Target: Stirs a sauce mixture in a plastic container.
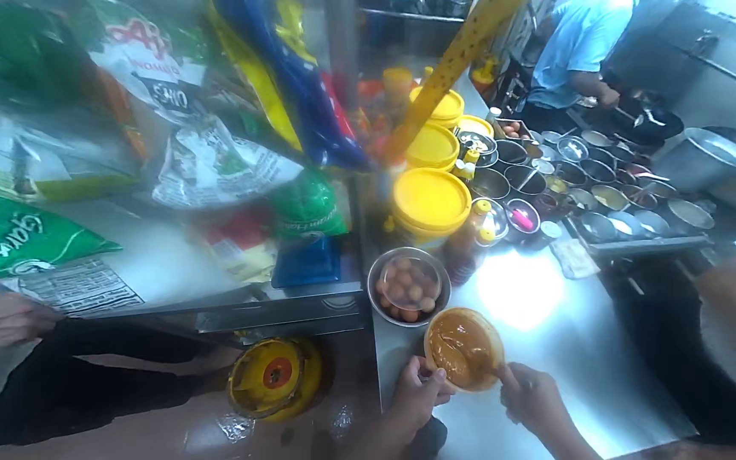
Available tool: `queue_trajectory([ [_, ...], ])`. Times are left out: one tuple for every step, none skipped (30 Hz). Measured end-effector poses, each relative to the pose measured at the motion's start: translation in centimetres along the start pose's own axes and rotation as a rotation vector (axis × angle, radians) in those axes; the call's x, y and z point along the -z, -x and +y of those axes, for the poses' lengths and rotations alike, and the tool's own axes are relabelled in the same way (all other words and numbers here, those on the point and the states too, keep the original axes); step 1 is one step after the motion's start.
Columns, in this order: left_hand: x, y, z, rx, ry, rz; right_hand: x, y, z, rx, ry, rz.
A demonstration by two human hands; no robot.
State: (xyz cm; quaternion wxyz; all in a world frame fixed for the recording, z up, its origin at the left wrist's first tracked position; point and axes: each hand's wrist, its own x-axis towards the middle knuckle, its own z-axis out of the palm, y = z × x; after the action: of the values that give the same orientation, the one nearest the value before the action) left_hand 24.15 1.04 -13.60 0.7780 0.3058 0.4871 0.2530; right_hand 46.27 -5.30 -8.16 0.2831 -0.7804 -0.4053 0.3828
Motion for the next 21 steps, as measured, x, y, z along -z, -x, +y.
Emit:
queue_trajectory([
  [0.0, 0.0, 0.1, 0.001, 0.000, -0.001, 0.1, -0.1, 0.0, 0.022, -0.053, 0.025],
  [0.2, -0.1, 0.3, 0.000, 0.004, 0.000, 0.0, -0.4, 0.0, 0.051, -0.091, 0.048],
  [0.3, -0.1, 0.4, -0.002, 0.007, 0.001, 0.0, -0.5, 0.0, 0.055, -0.087, 0.045],
  [0.2, -0.1, 0.3, -0.003, 0.008, -0.002, 0.0, -0.5, -0.1, 0.031, -0.045, 0.014],
  [0.0, 0.0, 0.1, -0.002, 0.006, -0.007, 0.1, -0.2, -0.2, 0.001, -0.021, -0.008],
  [0.0, 0.0, 0.0, -0.001, 0.003, -0.015, 0.1, -0.1, -0.1, 0.003, -0.044, 0.003],
  [0.1, -0.1, 0.1, -0.003, 0.004, -0.018, 0.0, -0.2, -0.1, 0.032, -0.085, 0.029],
  [0.3, -0.2, 0.2, -0.007, 0.007, -0.022, -0.2, -0.4, -0.2, 0.059, -0.096, 0.047],
  [0.4, -0.2, 0.2, -0.008, 0.009, -0.025, -0.3, -0.5, -0.2, 0.065, -0.071, 0.042],
  [0.4, -0.1, 0.1, -0.005, 0.011, -0.028, -0.3, -0.4, -0.1, 0.044, -0.033, 0.013],
  [0.3, 0.0, -0.1, 0.000, 0.012, -0.032, -0.2, -0.3, 0.0, 0.033, -0.039, 0.006],
  [0.3, -0.1, -0.1, 0.002, 0.011, -0.035, -0.1, -0.4, 0.0, 0.049, -0.090, 0.026],
  [0.4, -0.2, 0.1, 0.003, 0.013, -0.035, -0.1, -0.7, 0.0, 0.078, -0.138, 0.054],
  [0.5, -0.2, 0.2, 0.005, 0.014, -0.035, -0.2, -0.9, -0.2, 0.098, -0.136, 0.066],
  [0.5, -0.2, 0.3, 0.008, 0.016, -0.034, -0.2, -1.0, -0.3, 0.093, -0.091, 0.048],
  [0.4, 0.0, 0.1, 0.013, 0.015, -0.035, -0.2, -1.0, -0.3, 0.066, -0.045, 0.014],
  [0.3, 0.1, 0.1, 0.018, 0.008, -0.037, -0.2, -0.8, -0.2, 0.058, -0.048, 0.016],
  [0.3, 0.0, 0.3, 0.014, 0.003, -0.036, -0.3, -1.0, -0.3, 0.081, -0.084, 0.042],
  [0.5, -0.1, 0.4, 0.008, 0.004, -0.036, -0.4, -1.3, -0.4, 0.115, -0.111, 0.069],
  [0.6, -0.2, 0.5, 0.002, 0.006, -0.035, -0.4, -1.5, -0.4, 0.127, -0.098, 0.071],
  [0.6, -0.2, 0.3, 0.000, 0.008, -0.036, -0.4, -1.4, -0.4, 0.102, -0.056, 0.044],
])
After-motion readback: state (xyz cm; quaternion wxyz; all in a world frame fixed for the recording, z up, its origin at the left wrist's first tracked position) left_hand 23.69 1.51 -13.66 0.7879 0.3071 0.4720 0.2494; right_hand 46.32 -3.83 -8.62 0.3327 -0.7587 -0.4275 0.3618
